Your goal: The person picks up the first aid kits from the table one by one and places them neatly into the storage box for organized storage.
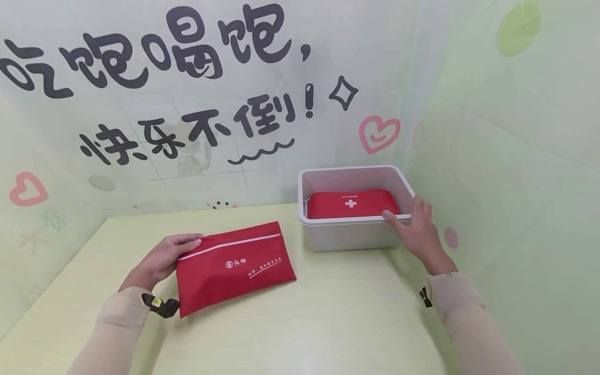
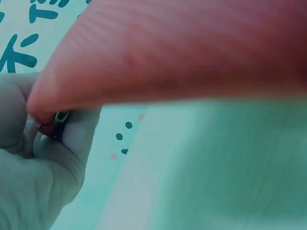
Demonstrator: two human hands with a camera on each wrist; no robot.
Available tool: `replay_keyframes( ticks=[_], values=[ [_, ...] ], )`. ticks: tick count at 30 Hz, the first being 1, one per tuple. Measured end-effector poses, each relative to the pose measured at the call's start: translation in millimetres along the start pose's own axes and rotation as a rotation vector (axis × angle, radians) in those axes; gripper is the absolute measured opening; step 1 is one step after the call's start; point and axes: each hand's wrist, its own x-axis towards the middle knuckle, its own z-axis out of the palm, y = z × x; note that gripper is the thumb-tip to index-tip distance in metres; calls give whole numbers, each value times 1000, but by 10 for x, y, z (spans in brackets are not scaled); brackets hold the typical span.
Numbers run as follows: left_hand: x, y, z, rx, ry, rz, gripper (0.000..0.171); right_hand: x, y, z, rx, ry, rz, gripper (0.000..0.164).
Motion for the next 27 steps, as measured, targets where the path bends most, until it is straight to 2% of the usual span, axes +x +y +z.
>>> replay_keyframes(
  ticks=[7,13,19,27],
  values=[
    [-12,119,-19,-59,68,3,61,2,-1,4,-4,-5,10,102],
    [-12,246,-38,-147,97,29,63,1,-3,8,-1,-3,12,102],
    [-22,360,-44,-220,118,19,69,0,6,14,1,3,6,102],
    [-37,510,-59,-293,106,22,79,2,14,16,12,4,7,102]
  ],
)
